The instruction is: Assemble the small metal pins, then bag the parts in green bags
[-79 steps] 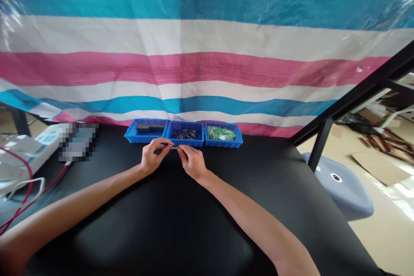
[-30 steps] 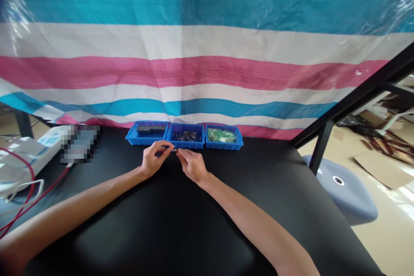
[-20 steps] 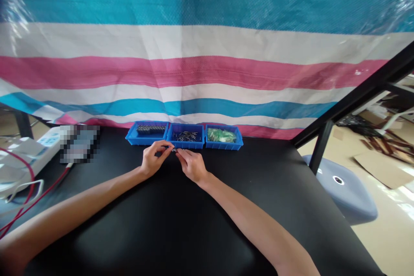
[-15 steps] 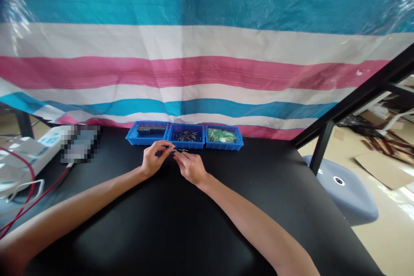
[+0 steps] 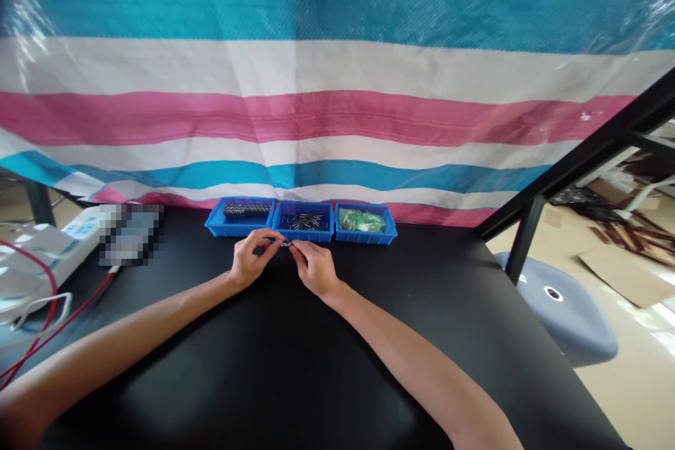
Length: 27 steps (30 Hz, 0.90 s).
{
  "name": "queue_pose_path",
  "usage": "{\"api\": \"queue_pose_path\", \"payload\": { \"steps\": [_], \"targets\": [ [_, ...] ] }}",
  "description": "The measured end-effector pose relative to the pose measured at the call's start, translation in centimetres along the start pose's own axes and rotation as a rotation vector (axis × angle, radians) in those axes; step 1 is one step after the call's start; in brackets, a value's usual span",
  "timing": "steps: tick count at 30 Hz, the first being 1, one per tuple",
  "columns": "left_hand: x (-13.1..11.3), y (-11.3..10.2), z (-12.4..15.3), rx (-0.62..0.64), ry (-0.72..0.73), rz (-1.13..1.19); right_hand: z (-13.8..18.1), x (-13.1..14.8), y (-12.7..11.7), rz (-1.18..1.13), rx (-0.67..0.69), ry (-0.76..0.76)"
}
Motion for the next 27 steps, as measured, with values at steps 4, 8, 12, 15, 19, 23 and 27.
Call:
{"api": "queue_pose_path", "payload": {
  "steps": [4, 8, 12, 15, 19, 23, 27],
  "targets": [
    [-0.01, -0.03, -0.01, 0.003, -0.007, -0.001, 0.02, -0.05, 0.04, -0.006, 0.011, 0.0],
    [-0.06, -0.06, -0.04, 0.004, -0.012, -0.003, 0.04, 0.02, 0.1, -0.005, 0.023, -0.008],
    [-0.09, -0.06, -0.05, -0.001, -0.009, 0.002, 0.1, -0.03, 0.22, -0.001, 0.039, -0.017],
    [-0.07, -0.03, -0.04, -0.001, -0.014, 0.017, 0.14, -0.12, 0.25, 0.002, 0.039, -0.016],
    [-0.09, -0.06, -0.05, -0.003, -0.017, 0.021, 0.15, -0.09, 0.24, 0.012, 0.04, -0.02],
    [-0.06, -0.03, -0.03, 0.004, -0.019, 0.027, 0.14, 0.0, 0.26, 0.017, 0.046, -0.015],
    [0.14, 0.09, -0.01, 0.011, -0.05, 0.067, 0.13, 0.14, 0.19, 0.023, 0.029, -0.018]
  ]
}}
Point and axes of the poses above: each hand's wrist, its own z-axis away from the middle knuckle, its own y-axis out of the palm, x = y × z, the point moved 5 cm from there along -z, towards the middle knuckle, and after that the axes turned 15 degrees about -z, right-handed, at the moved point
